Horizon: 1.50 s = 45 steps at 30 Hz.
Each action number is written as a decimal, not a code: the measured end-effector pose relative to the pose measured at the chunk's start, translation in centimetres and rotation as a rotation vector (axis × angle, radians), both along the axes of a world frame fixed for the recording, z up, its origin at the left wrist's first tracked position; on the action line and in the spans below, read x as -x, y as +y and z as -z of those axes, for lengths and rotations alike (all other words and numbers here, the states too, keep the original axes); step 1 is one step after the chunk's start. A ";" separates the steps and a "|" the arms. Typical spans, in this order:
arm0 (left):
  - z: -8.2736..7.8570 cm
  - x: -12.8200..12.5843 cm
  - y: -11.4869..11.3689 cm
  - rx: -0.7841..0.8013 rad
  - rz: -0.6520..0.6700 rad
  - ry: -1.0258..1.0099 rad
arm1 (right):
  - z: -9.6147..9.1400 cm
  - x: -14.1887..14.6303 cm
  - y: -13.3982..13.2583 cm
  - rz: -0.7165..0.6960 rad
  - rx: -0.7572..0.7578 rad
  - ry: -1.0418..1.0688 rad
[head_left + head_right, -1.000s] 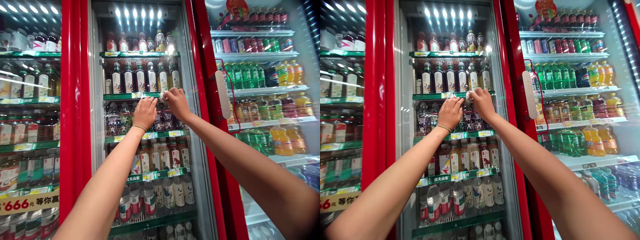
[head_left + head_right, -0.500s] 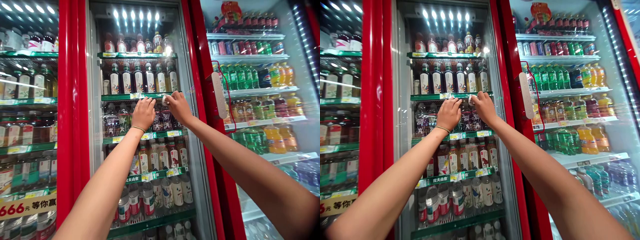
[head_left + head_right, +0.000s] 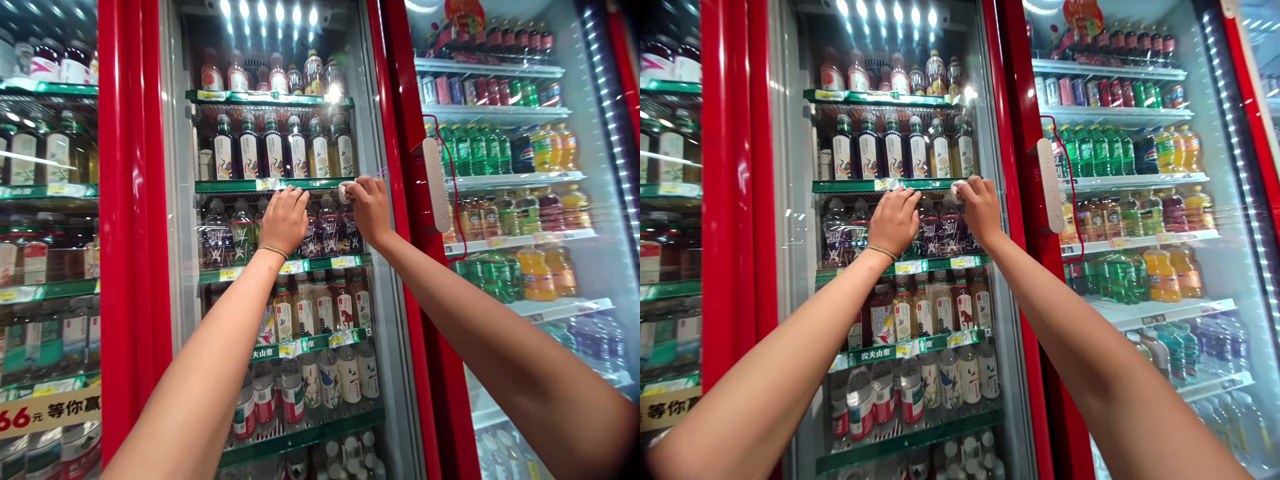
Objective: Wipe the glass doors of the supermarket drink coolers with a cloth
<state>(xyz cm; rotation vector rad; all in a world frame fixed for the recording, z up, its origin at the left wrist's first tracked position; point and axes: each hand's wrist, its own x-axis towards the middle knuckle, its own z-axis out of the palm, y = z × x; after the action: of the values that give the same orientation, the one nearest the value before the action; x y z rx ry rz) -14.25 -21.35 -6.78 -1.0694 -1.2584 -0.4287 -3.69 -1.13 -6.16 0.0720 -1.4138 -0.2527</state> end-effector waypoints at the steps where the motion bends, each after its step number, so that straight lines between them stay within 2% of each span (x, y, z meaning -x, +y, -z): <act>1: 0.0 0.0 0.0 0.002 0.000 -0.001 | 0.0 0.0 -0.1 -0.019 0.040 0.021; 4: 0.1 -0.1 -0.2 0.047 -0.004 0.012 | 0.3 0.1 -1.3 -0.039 0.030 0.010; 7: 0.1 -0.2 -0.3 0.112 -0.014 0.045 | 1.4 -0.1 -2.0 0.010 -0.149 -0.107; 9: 0.1 -0.1 -0.2 0.113 -0.020 0.045 | 1.9 -0.7 -1.4 0.047 -0.213 -0.161; 13: 0.1 0.1 -0.1 0.096 -0.006 0.029 | 1.3 -1.6 1.1 0.051 -0.066 -0.080; 16: 0.1 0.1 -0.1 0.098 0.013 0.029 | 0.8 -1.7 1.8 0.013 0.038 0.001; 22: 0.1 0.2 -0.1 0.098 0.028 0.044 | 1.9 -1.9 1.8 0.010 -0.080 -0.117; 26: 0.1 0.3 -0.1 0.096 0.041 0.040 | 2.2 -2.4 2.9 0.026 0.034 -0.045; 28: 0.1 0.3 -0.1 0.093 0.024 0.050 | 2.5 -2.0 2.5 0.035 0.073 -0.019; 32: 0.2 0.2 -0.1 0.094 0.024 0.048 | 2.6 -0.4 0.2 0.018 -0.051 -0.104; 35: 0.2 0.0 -0.2 0.099 0.033 0.035 | 1.7 0.1 -0.1 0.006 -0.110 -0.163; 38: 0.1 0.0 -0.2 0.093 0.010 0.048 | 1.5 -0.4 1.6 -0.001 0.013 -0.082; 41: 0.1 0.1 -0.1 0.083 -0.001 0.060 | 2.5 -0.7 2.6 -0.036 0.157 0.021; 43: 0.2 0.1 -0.1 0.080 0.002 0.059 | 3.3 -0.5 2.1 -0.056 0.149 0.032; 45: 0.2 0.0 -0.1 0.085 0.005 0.055 | 3.7 -0.2 1.0 -0.058 0.049 -0.034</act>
<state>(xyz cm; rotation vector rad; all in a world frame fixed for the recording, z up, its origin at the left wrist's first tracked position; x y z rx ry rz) -14.30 -21.45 -6.99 -1.1484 -1.2347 -0.3500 -3.49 -0.12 -9.81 0.0768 -1.4491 -0.1695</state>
